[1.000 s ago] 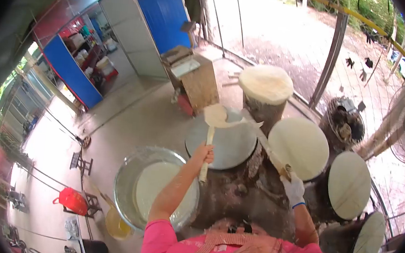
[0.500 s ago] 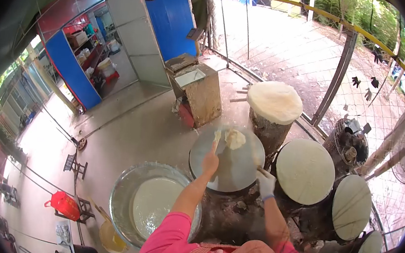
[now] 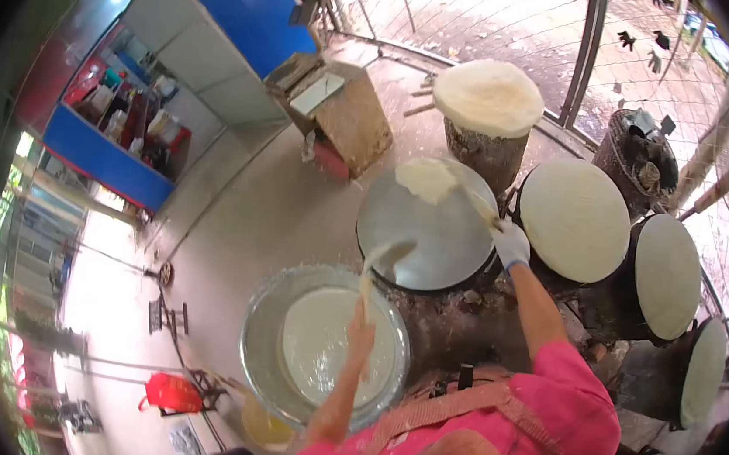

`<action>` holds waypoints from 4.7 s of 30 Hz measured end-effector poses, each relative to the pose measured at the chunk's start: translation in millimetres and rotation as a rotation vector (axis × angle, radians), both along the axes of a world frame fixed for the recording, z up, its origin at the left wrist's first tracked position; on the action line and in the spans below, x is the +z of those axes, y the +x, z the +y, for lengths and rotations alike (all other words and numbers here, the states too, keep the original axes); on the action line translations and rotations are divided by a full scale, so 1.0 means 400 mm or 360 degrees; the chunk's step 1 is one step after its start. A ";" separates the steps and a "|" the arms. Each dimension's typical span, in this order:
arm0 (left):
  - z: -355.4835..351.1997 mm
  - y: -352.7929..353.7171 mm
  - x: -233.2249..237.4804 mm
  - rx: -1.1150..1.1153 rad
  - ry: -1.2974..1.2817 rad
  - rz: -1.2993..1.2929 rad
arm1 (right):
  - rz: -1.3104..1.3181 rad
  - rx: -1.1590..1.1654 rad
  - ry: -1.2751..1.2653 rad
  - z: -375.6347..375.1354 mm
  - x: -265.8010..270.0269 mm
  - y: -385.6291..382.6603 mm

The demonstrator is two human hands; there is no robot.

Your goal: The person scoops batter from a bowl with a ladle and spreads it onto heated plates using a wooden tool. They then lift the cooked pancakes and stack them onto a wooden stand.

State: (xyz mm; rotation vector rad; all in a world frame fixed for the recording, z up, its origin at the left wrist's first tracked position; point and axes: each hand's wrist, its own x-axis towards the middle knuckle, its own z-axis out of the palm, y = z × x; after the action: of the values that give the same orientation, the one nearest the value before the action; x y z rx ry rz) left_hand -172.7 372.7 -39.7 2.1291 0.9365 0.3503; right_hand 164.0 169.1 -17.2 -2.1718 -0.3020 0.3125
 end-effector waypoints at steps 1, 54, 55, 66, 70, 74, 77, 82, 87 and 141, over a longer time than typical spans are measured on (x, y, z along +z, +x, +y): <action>-0.006 -0.031 -0.008 -0.0024 -0.0041 -0.0011 | 0.0179 -0.0112 0.0262 -0.035 -0.066 0.003; -0.221 -0.079 0.088 0.0942 -0.0875 0.0084 | 0.1288 0.0873 0.0392 0.059 -0.027 0.305; -0.234 -0.096 0.090 0.1009 -0.1032 -0.0052 | 0.1134 0.0699 0.0523 0.078 -0.040 0.319; -0.309 -0.199 0.073 0.1256 -0.1468 -0.0253 | 0.1069 0.1276 0.0452 0.073 -0.077 0.368; -0.330 -0.230 0.044 0.1399 -0.1529 -0.0281 | 0.0982 0.1184 -0.0054 0.226 0.078 0.351; -0.367 -0.231 0.083 0.1413 -0.1426 -0.0255 | 0.1302 0.1454 0.0130 0.135 0.048 0.325; -0.393 -0.203 0.116 0.1537 -0.1315 -0.0263 | 0.1440 0.1554 -0.0227 0.073 0.027 0.371; -0.423 -0.236 0.118 0.1535 -0.1386 -0.0313 | 0.0975 0.1178 0.0157 0.263 0.016 0.370; -0.439 -0.258 0.086 0.1725 -0.1358 -0.0240 | 0.1085 0.1792 -0.0246 0.235 0.024 0.376; -0.482 -0.598 0.200 0.0739 -0.3356 -0.1745 | -0.0439 0.0661 -0.0426 -0.183 -0.027 -0.445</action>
State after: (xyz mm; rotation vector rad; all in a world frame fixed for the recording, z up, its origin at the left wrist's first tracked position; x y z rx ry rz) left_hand -411.8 180.1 40.5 -0.2916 0.4655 0.3502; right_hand -13.9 96.1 -28.0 -2.4071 -0.9183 0.2948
